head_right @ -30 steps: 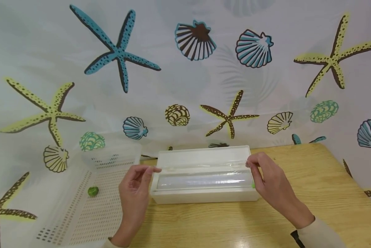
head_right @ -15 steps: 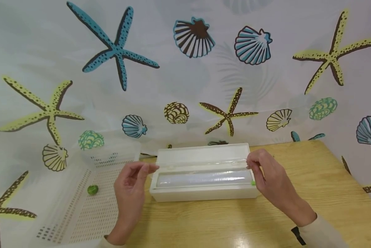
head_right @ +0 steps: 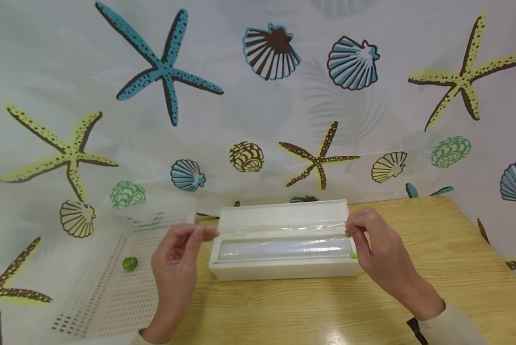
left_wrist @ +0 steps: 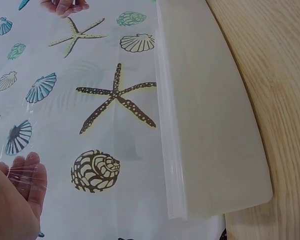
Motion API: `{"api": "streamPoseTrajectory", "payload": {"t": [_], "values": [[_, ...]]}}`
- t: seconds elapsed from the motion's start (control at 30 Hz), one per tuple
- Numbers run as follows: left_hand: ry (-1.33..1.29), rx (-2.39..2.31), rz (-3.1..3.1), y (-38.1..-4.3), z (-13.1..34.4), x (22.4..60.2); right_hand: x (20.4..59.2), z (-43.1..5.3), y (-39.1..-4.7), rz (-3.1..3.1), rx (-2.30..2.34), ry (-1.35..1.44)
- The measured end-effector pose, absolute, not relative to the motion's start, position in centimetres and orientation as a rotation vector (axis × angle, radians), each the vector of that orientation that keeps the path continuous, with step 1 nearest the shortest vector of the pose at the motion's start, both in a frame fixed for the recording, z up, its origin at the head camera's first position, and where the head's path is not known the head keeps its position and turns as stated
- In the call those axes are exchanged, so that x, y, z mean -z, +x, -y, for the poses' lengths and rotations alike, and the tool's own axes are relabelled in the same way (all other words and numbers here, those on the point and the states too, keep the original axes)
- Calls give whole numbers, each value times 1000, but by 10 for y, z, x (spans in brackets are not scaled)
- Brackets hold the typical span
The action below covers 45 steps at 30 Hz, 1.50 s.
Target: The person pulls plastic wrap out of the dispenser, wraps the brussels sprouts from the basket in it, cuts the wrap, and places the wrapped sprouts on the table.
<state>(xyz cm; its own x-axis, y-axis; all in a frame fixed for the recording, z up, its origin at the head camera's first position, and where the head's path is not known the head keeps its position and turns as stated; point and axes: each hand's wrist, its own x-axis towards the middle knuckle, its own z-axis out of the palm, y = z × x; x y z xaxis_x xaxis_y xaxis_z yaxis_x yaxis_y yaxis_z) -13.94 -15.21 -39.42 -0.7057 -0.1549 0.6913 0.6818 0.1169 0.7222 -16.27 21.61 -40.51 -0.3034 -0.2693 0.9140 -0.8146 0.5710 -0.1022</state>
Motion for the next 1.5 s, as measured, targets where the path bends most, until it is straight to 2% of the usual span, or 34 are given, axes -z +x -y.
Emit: {"api": "streamPoseTrajectory", "payload": {"t": [0.43,0.67,0.97,1.5], "values": [[-554,1618,1777,-132,152,385,401,-217,-144,1859,-789,833],[-554,1632,1889,-111,161,384,408,-221,-127,1878,-772,846],[-763,1609,1897,-90,173,395,432,-230,-99,1955,-805,917],[-1032,1455,2168,-68,194,410,467,-233,-75,2245,-861,1003]]}}
